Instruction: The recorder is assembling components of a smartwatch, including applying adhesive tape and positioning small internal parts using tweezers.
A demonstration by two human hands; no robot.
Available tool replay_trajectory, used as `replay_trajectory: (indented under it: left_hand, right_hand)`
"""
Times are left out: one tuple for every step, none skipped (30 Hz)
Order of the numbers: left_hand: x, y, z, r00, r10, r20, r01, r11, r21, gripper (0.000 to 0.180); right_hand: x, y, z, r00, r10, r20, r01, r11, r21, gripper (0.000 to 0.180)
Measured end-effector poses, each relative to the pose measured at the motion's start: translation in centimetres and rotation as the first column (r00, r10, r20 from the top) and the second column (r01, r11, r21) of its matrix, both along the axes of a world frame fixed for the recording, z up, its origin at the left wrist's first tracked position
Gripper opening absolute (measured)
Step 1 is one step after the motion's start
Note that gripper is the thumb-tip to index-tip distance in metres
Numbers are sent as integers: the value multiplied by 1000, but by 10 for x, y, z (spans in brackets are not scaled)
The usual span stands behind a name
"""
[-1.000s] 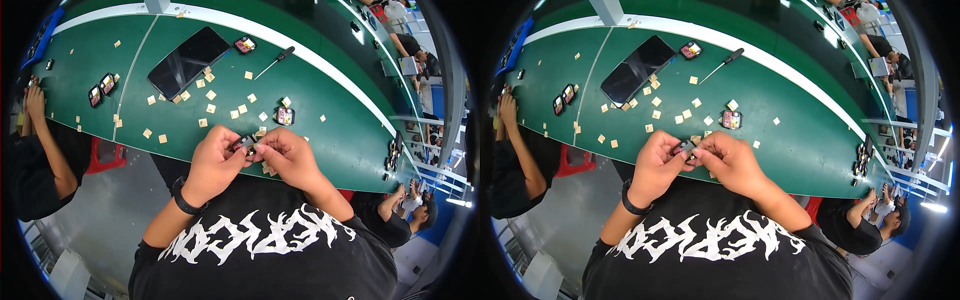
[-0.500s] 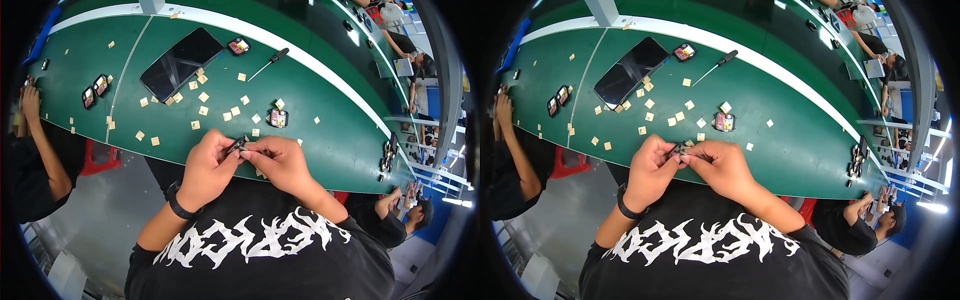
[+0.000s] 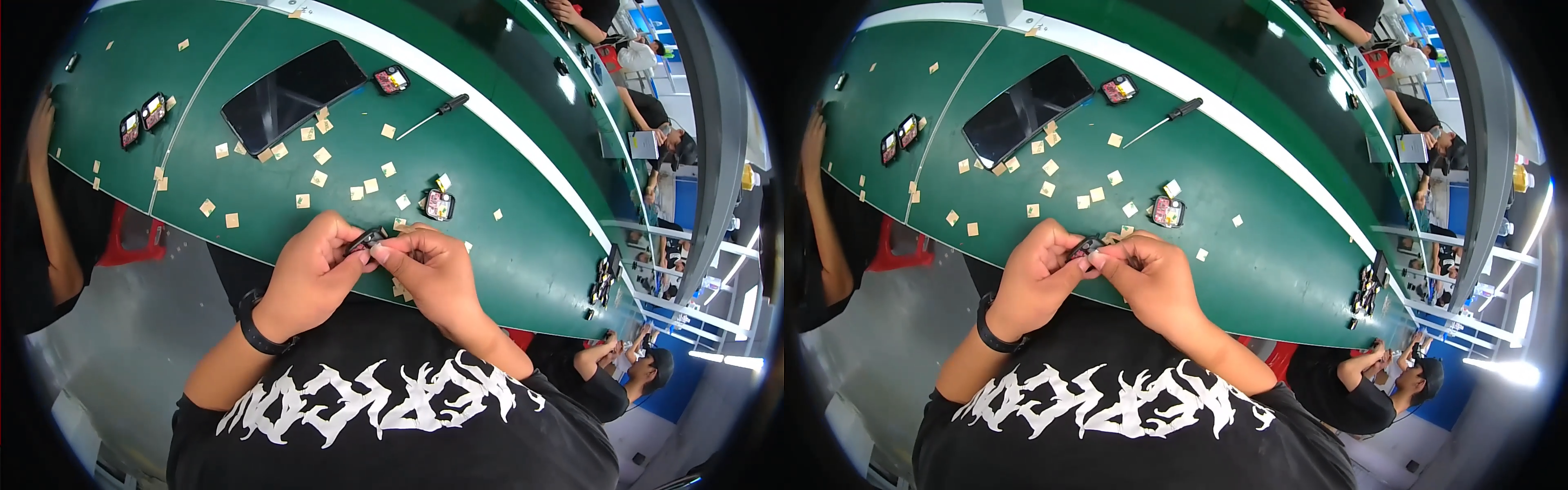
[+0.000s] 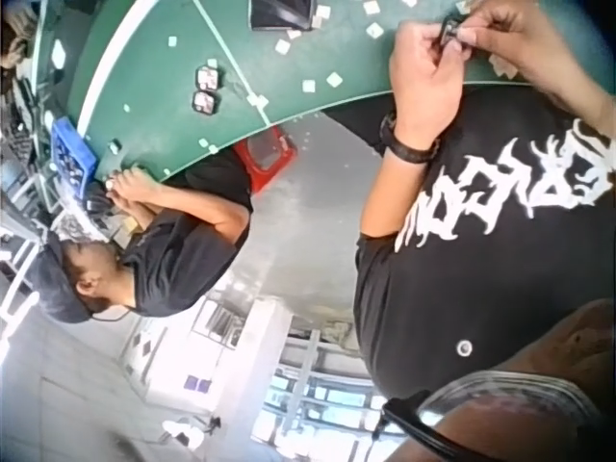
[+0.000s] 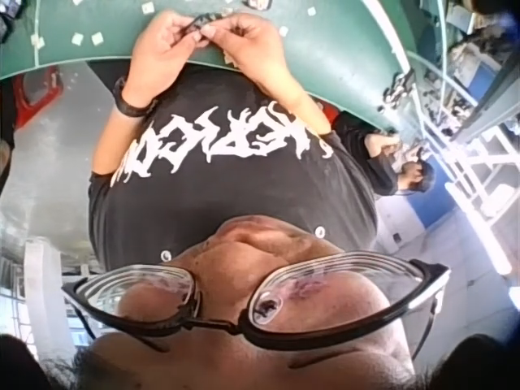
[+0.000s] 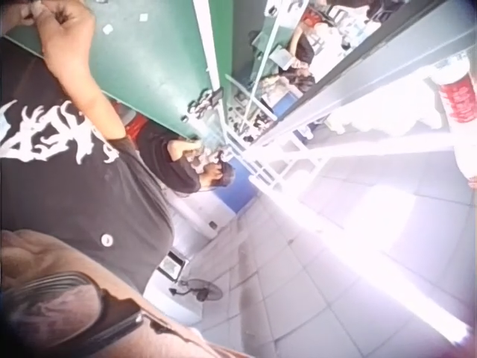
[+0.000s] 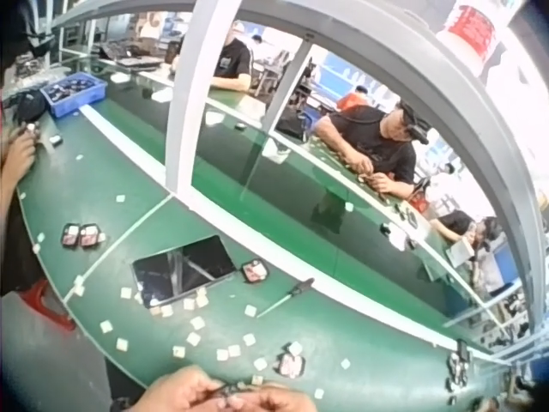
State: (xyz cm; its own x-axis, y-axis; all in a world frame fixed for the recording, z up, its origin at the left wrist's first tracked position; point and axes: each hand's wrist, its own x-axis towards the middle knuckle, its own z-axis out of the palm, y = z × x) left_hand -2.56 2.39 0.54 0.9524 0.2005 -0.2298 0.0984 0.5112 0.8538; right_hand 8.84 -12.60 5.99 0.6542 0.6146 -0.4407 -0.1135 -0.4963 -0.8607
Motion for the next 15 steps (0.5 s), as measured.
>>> replay_trajectory:
  left_hand:
    - [1, -2, 1, 1000, 8, -4, -8, 1000, -2, 11]
    - [3, -4, 2, 999, 50, -9, -50, 999, 6, 10]
    - [4, -5, 2, 996, 91, -14, -91, 996, 13, 11]
    - [4, -5, 2, 995, 93, -16, -93, 996, 12, 11]
    - [4, -5, 3, 996, 91, -25, -91, 996, -9, 11]
    - [4, -5, 3, 996, 88, -34, -89, 996, -30, 11]
    - [5, -5, 3, 995, 90, -35, -91, 995, -31, 11]
    - [4, -5, 2, 996, 80, -34, -81, 996, -38, 11]
    - [4, -4, 2, 997, 70, -32, -71, 996, -45, 11]
    - [4, -4, 2, 997, 70, -35, -72, 996, -46, 11]
    - [4, -3, 2, 998, 55, -26, -56, 997, -47, 11]
    - [4, -3, 2, 999, 39, -16, -40, 998, -47, 11]
    - [4, -2, 2, 999, 40, -17, -41, 998, -47, 11]
    - [4, -1, 2, 999, 37, -6, -38, 998, -44, 10]
    - [4, -1, 2, 999, 35, 6, -35, 999, -41, 10]
  right_hand:
    - [-1, 1, -1, 997, -56, -56, 58, 998, 24, 9]
    - [-2, 2, -2, 987, -116, -110, 121, 992, 45, 9]
    - [-3, 2, -2, 987, -113, -111, 119, 992, 42, 9]
    - [-3, 1, -3, 990, -110, -92, 115, 992, 54, 9]
    - [-2, -1, -5, 992, -106, -72, 111, 992, 67, 10]
    - [-1, -2, -6, 992, -105, -72, 110, 992, 66, 10]
    - [1, -4, -8, 999, -53, -5, 54, 996, 72, 9]
    - [2, -5, -11, 998, -2, 59, -3, 997, 75, 9]
    - [3, -7, -14, 998, -1, 56, -3, 997, 73, 9]
    - [4, -8, -16, 986, 37, 160, -54, 993, 101, 9]
    - [5, -8, -17, 962, 72, 264, -107, 987, 123, 9]
    - [4, -7, -16, 962, 72, 262, -108, 987, 123, 9]
    - [2, -4, -14, 962, 60, 266, -91, 990, 105, 8]
    - [1, -3, -13, 961, 46, 273, -73, 993, 88, 9]
    - [0, -4, -15, 961, 47, 274, -73, 994, 87, 9]
